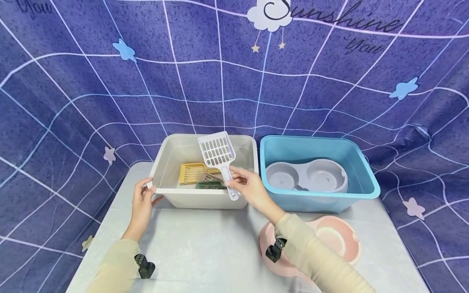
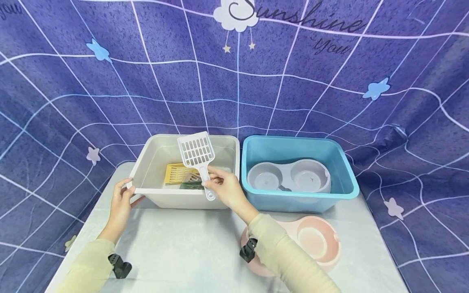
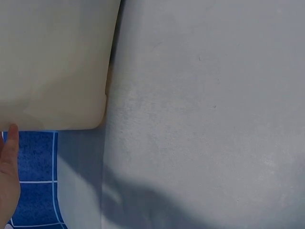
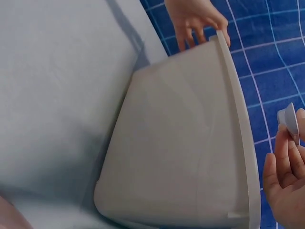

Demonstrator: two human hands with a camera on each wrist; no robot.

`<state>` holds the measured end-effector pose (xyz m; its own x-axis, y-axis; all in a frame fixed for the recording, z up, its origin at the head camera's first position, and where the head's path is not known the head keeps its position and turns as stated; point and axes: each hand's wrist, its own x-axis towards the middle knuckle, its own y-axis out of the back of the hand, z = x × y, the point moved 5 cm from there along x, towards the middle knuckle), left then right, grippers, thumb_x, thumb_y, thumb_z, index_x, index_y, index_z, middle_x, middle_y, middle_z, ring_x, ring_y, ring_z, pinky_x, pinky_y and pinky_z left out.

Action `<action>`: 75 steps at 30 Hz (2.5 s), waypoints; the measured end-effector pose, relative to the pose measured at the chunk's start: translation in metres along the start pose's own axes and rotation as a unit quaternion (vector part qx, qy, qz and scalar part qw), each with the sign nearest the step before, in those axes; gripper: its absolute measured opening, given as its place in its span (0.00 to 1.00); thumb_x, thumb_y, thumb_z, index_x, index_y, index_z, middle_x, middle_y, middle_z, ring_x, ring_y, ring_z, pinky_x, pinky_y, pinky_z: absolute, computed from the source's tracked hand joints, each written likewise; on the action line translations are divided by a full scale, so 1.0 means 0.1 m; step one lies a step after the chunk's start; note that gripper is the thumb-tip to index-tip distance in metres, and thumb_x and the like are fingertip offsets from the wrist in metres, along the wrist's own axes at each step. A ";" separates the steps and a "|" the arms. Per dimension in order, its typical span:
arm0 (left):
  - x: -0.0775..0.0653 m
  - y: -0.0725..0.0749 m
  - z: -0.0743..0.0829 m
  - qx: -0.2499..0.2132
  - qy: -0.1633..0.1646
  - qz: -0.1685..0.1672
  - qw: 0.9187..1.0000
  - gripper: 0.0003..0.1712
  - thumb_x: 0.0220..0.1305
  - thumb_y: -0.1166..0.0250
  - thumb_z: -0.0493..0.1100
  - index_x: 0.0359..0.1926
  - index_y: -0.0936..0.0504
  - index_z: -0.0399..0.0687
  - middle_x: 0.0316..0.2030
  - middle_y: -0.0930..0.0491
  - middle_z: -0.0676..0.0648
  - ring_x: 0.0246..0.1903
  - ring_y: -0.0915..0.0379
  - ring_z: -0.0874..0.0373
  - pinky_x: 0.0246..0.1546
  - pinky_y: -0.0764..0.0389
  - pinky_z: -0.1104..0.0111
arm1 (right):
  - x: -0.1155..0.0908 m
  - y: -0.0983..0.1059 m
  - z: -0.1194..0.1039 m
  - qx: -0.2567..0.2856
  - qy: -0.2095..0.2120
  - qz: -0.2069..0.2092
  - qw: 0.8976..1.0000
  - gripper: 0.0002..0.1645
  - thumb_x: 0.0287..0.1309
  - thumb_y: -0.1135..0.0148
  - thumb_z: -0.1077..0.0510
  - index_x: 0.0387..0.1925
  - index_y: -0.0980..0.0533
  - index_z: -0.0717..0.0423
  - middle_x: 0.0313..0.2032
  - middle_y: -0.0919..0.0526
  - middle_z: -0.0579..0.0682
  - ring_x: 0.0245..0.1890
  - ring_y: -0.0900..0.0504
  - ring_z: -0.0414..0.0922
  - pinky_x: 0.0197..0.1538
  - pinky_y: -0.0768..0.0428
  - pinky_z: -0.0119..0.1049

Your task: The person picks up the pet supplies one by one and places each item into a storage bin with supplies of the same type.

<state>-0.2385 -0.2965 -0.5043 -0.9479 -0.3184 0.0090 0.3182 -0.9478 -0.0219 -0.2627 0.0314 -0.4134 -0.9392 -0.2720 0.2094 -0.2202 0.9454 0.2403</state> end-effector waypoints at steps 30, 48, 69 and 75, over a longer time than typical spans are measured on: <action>-0.01 -0.01 -0.01 -0.008 -0.007 0.004 1.000 0.21 0.77 0.55 0.36 0.68 0.40 0.46 0.53 0.35 0.44 0.52 0.32 0.61 0.52 0.18 0.71 | 0.29 -0.07 0.17 -0.036 -0.055 0.049 0.997 0.28 0.58 0.30 0.62 0.60 0.24 0.63 0.41 0.14 0.57 0.33 0.21 0.41 0.35 0.20 0.28; -0.01 0.00 -0.03 -0.041 -0.084 -0.043 0.995 0.19 0.75 0.48 0.43 0.63 0.34 0.55 0.49 0.34 0.45 0.49 0.29 0.64 0.49 0.17 0.72 | 0.29 -0.07 0.20 -0.045 -0.053 0.051 0.996 0.25 0.57 0.30 0.64 0.57 0.22 0.63 0.39 0.14 0.58 0.32 0.21 0.42 0.31 0.23 0.25; -0.02 -0.01 -0.02 -0.002 -0.014 0.003 1.000 0.19 0.77 0.56 0.37 0.65 0.37 0.51 0.53 0.35 0.44 0.56 0.33 0.54 0.53 0.18 0.70 | 0.27 -0.05 0.21 -0.035 -0.049 0.070 0.996 0.19 0.60 0.31 0.58 0.53 0.19 0.59 0.40 0.16 0.52 0.32 0.23 0.40 0.30 0.24 0.26; -0.04 -0.02 0.00 0.001 -0.012 0.002 1.000 0.19 0.78 0.56 0.37 0.66 0.38 0.51 0.54 0.36 0.44 0.57 0.34 0.53 0.53 0.19 0.71 | 0.25 -0.05 0.20 -0.028 -0.044 0.061 0.997 0.19 0.61 0.32 0.58 0.53 0.19 0.59 0.41 0.16 0.53 0.34 0.22 0.42 0.33 0.22 0.29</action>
<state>-0.2351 -0.2931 -0.5038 -0.9460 -0.3225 0.0331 0.3221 -0.9465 -0.0193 -0.2905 0.0233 -0.4279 -0.9780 -0.1371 0.1572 -0.0906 0.9581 0.2717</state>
